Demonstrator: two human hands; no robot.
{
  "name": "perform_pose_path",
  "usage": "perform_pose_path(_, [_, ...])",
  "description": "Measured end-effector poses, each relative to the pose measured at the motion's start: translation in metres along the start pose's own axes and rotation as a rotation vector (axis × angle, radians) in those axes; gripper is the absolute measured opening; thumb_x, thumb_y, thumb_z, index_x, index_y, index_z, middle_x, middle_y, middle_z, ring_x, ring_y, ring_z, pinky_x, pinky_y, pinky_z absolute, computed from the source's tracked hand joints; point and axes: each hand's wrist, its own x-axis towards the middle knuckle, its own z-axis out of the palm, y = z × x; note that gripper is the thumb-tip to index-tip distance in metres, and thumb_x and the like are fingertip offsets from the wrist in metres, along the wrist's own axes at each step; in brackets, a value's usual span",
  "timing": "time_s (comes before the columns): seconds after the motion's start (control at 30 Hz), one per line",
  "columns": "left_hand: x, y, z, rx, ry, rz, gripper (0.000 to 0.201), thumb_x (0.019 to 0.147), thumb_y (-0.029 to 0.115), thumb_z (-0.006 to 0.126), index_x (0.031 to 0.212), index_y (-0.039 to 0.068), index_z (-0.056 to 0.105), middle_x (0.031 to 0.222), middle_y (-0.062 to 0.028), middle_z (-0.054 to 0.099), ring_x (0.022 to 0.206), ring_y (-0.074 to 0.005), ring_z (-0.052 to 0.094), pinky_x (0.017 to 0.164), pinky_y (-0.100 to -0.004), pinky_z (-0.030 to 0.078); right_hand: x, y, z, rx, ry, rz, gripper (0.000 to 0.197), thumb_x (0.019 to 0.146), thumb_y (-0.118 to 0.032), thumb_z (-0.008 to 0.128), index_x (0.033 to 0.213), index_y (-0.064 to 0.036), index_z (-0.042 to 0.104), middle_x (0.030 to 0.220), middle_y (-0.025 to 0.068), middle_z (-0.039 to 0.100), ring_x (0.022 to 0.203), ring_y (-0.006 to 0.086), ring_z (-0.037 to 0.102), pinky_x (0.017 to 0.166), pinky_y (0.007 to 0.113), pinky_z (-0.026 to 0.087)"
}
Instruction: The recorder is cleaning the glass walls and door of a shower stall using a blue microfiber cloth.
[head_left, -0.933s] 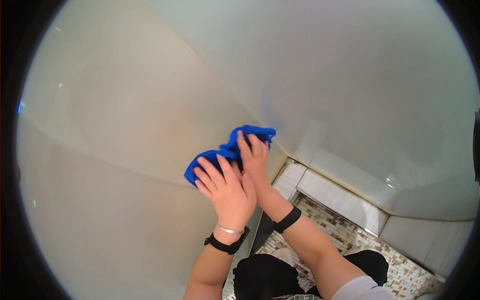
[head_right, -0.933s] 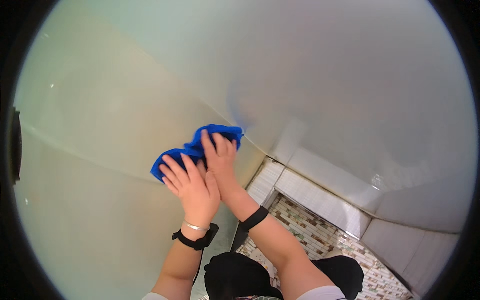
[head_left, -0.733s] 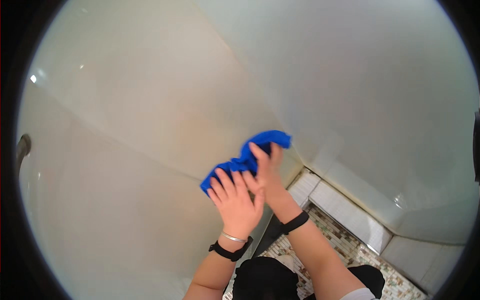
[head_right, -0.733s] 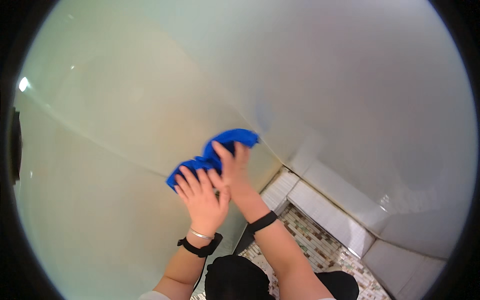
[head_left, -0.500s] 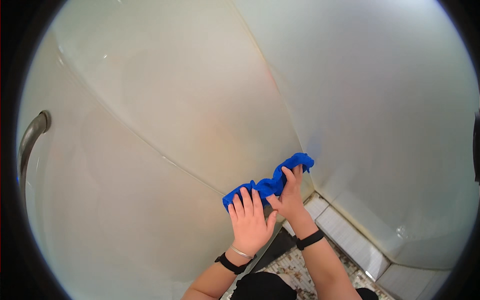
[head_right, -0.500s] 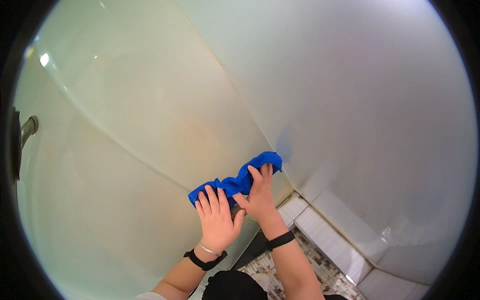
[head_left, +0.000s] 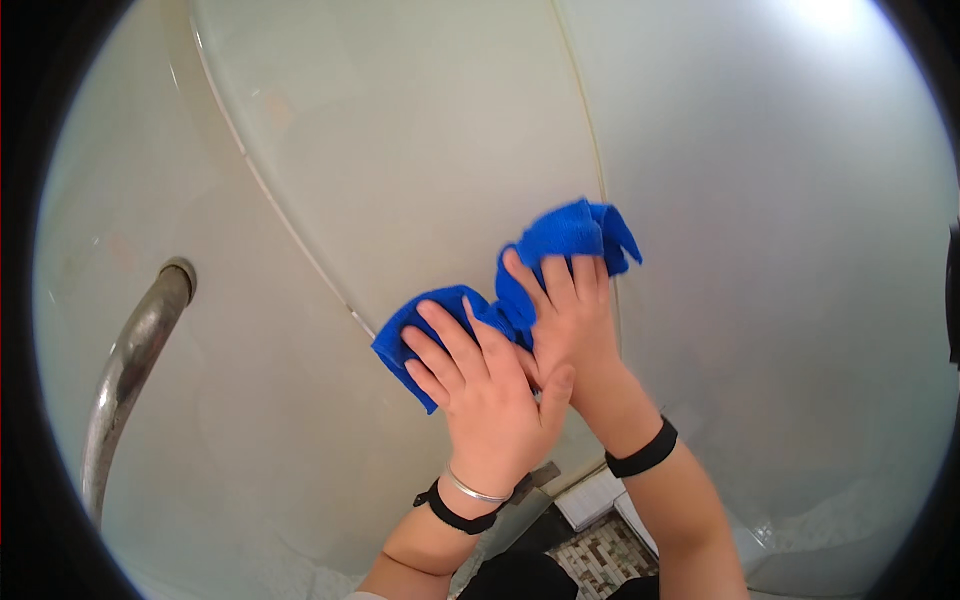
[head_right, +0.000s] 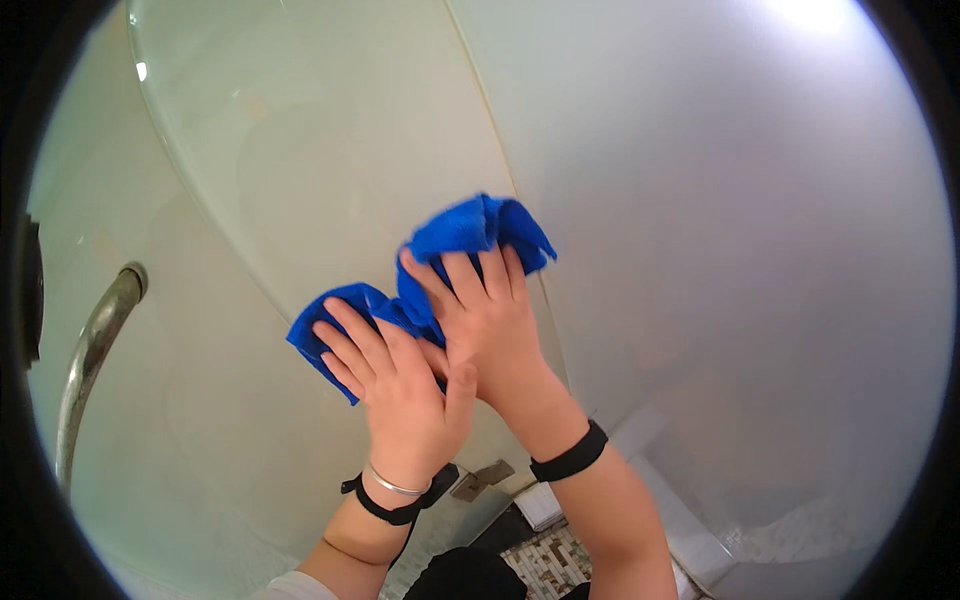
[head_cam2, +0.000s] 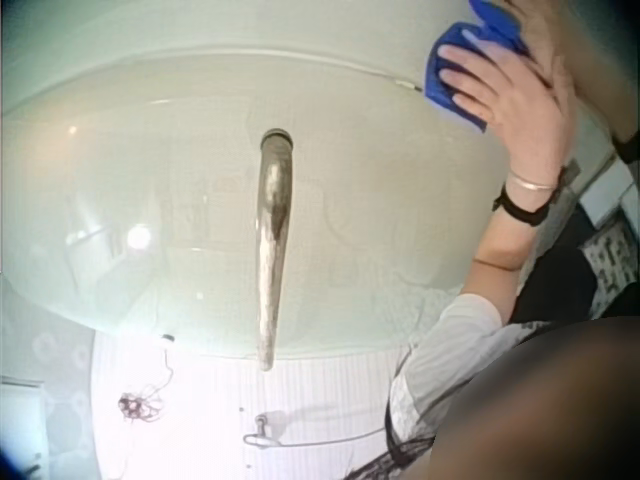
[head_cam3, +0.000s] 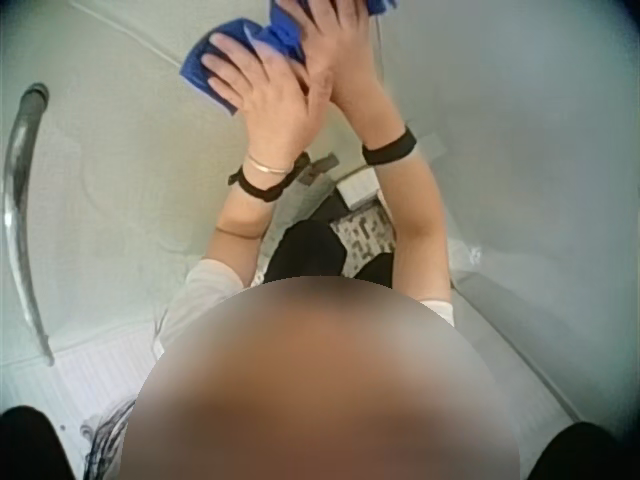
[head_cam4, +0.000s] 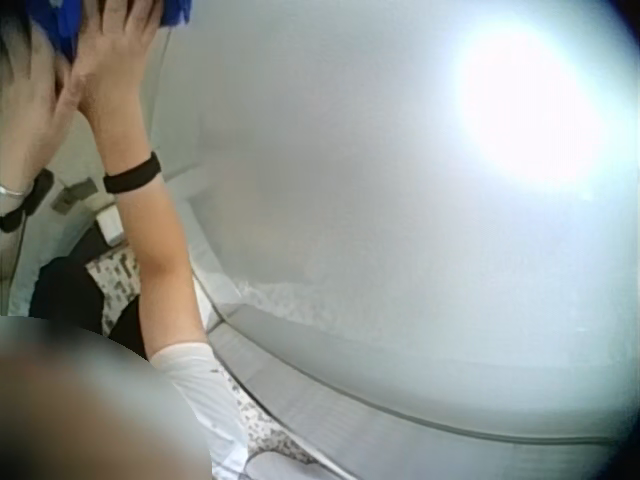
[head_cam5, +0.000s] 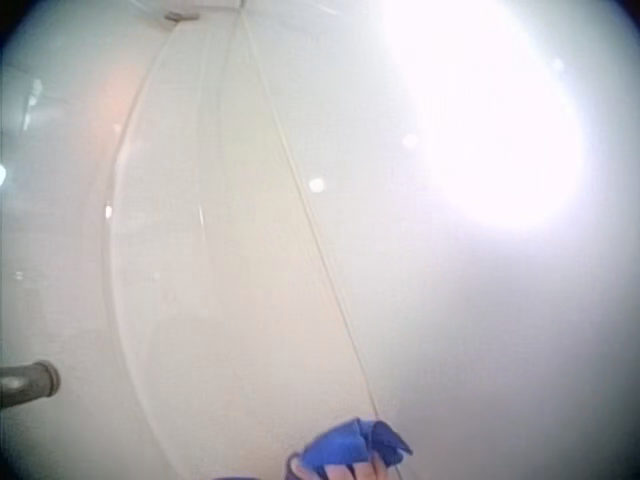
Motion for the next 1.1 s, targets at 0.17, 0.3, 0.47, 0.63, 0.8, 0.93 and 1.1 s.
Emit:
perform_pose_path(0.17, [-0.038,-0.009,0.039,0.041,-0.122,0.039,0.081,0.085,0.047,0.056,0.136,-0.011,0.032,0.142,-0.0419,0.019,0.128,-0.0627,0.017,0.102,-0.0685,0.011,-0.128,0.011,0.02,-0.1,-0.26,0.186,0.064,0.076,-0.045,0.066,0.126,-0.0069,0.054,0.12,0.0156,0.048,0.119,0.04,0.039,0.1,0.057,0.032])
perform_pose_path(0.3, [-0.08,-0.025,0.059,0.036,-0.237,0.081,0.079,0.08,0.049,0.061,0.135,-0.004,0.042,0.136,-0.0334,0.036,0.121,-0.0546,0.034,0.099,-0.0652,0.021,-0.166,0.02,0.005,-0.05,-0.365,0.225,0.073,0.076,-0.049,0.067,0.131,-0.0029,0.049,0.123,0.0189,0.047,0.121,0.0409,0.038,0.102,0.055,0.032])
perform_pose_path(0.47, [-0.079,-0.027,0.053,0.14,-0.092,0.076,0.076,0.082,0.049,0.059,0.134,-0.003,0.043,0.137,-0.0307,0.037,0.115,-0.0487,0.039,0.095,-0.058,0.026,-0.126,0.005,0.013,0.258,-0.093,0.303,0.073,0.077,-0.046,0.068,0.132,-0.0027,0.049,0.13,0.0187,0.044,0.122,0.039,0.038,0.101,0.048,0.034])
perform_pose_path(0.63, [-0.043,-0.022,0.034,0.121,0.001,-0.039,0.08,0.08,0.048,0.059,0.135,-0.007,0.039,0.14,-0.0378,0.028,0.118,-0.0591,0.03,0.096,-0.0672,0.018,-0.057,-0.001,0.011,0.048,-0.071,0.096,0.074,0.074,-0.039,0.071,0.134,-0.0029,0.047,0.133,0.0195,0.04,0.116,0.0367,0.039,0.095,0.047,0.033])
perform_pose_path(0.8, [-0.041,-0.024,0.025,-0.014,-0.256,-0.037,0.081,0.084,0.047,0.055,0.136,-0.011,0.033,0.141,-0.0436,0.017,0.124,-0.0661,0.018,0.1,-0.0708,0.009,-0.104,-0.009,0.008,-0.068,-0.089,0.228,0.059,0.077,-0.033,0.067,0.128,-0.0078,0.054,0.133,0.0135,0.044,0.116,0.0326,0.042,0.095,0.042,0.036])
perform_pose_path(0.93, [-0.033,-0.022,0.032,0.078,-0.158,0.029,0.077,0.081,0.049,0.058,0.133,-0.006,0.041,0.138,-0.0373,0.028,0.117,-0.0586,0.029,0.097,-0.0652,0.017,-0.075,0.006,-0.001,-0.039,-0.075,0.155,0.043,0.08,-0.026,0.063,0.12,-0.0089,0.058,0.13,0.0105,0.049,0.116,0.0331,0.044,0.095,0.046,0.037])
perform_pose_path(1.1, [-0.032,-0.013,0.022,0.202,-0.112,0.08,0.076,0.079,0.052,0.058,0.131,-0.002,0.046,0.135,-0.0316,0.036,0.112,-0.0512,0.038,0.093,-0.0607,0.023,-0.023,0.013,-0.02,0.117,-0.127,0.001,0.04,0.079,-0.027,0.063,0.115,-0.0101,0.06,0.129,0.0091,0.055,0.124,0.0335,0.046,0.099,0.047,0.036])
